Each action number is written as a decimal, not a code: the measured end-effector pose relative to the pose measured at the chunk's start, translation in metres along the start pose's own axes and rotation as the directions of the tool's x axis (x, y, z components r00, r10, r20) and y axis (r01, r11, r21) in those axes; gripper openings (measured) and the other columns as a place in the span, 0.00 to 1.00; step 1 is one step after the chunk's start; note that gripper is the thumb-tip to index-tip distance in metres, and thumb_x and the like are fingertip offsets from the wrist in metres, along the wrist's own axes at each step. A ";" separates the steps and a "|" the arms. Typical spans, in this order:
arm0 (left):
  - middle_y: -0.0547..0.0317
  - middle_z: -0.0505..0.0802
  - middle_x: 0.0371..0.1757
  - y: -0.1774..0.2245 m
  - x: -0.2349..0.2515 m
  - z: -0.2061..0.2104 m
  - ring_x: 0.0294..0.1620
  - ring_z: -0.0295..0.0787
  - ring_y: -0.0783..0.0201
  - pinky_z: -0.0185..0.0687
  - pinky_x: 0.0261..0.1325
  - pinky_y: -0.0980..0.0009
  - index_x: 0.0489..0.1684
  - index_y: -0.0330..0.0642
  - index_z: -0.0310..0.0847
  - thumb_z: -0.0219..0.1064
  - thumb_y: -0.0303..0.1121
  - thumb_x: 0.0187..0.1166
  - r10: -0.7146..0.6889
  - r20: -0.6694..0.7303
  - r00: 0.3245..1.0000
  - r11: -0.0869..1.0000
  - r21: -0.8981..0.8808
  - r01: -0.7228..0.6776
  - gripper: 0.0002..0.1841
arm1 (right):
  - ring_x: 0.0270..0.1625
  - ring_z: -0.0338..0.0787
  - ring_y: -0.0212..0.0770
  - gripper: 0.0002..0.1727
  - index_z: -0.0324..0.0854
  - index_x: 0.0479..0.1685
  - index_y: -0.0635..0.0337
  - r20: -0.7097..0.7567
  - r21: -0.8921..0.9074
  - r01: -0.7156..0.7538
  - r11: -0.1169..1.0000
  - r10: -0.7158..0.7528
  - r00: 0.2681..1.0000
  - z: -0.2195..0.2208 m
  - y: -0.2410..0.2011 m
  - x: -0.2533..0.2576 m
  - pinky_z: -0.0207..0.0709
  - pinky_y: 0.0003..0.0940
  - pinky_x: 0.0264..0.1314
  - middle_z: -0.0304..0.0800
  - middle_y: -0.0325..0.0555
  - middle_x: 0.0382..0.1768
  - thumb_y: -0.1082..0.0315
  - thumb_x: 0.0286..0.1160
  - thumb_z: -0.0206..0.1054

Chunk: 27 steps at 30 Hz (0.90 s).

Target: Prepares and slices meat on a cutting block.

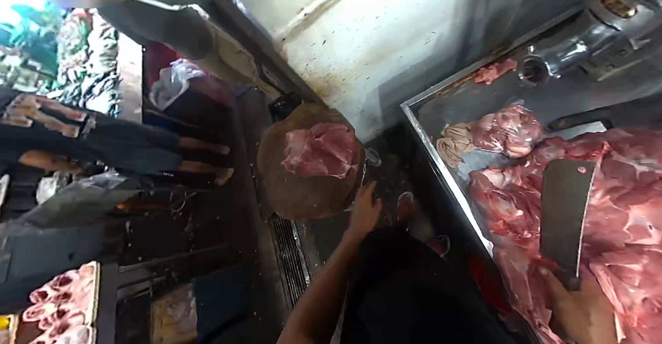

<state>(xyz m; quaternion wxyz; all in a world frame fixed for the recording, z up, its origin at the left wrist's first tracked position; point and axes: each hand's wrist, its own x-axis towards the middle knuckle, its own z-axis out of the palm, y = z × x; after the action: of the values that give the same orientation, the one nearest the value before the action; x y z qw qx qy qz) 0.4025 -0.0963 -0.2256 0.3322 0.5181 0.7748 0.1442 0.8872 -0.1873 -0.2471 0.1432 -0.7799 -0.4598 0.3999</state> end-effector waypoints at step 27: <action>0.45 0.93 0.48 -0.273 0.172 -0.328 0.34 0.92 0.53 0.91 0.39 0.53 0.78 0.47 0.75 0.60 0.51 0.89 -0.096 0.186 0.978 0.924 -0.349 0.157 0.26 | 0.20 0.86 0.40 0.26 0.82 0.59 0.56 0.011 0.020 0.021 1.000 -0.021 1.000 0.378 -0.218 -0.177 0.87 0.47 0.25 0.88 0.42 0.25 0.46 0.72 0.75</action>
<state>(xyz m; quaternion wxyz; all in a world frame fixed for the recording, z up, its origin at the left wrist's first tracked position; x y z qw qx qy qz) -0.0496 -0.0170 -0.2017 0.4935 0.4071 0.7368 0.2189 0.4251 -0.2717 -0.2728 0.1525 -0.7714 -0.4646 0.4073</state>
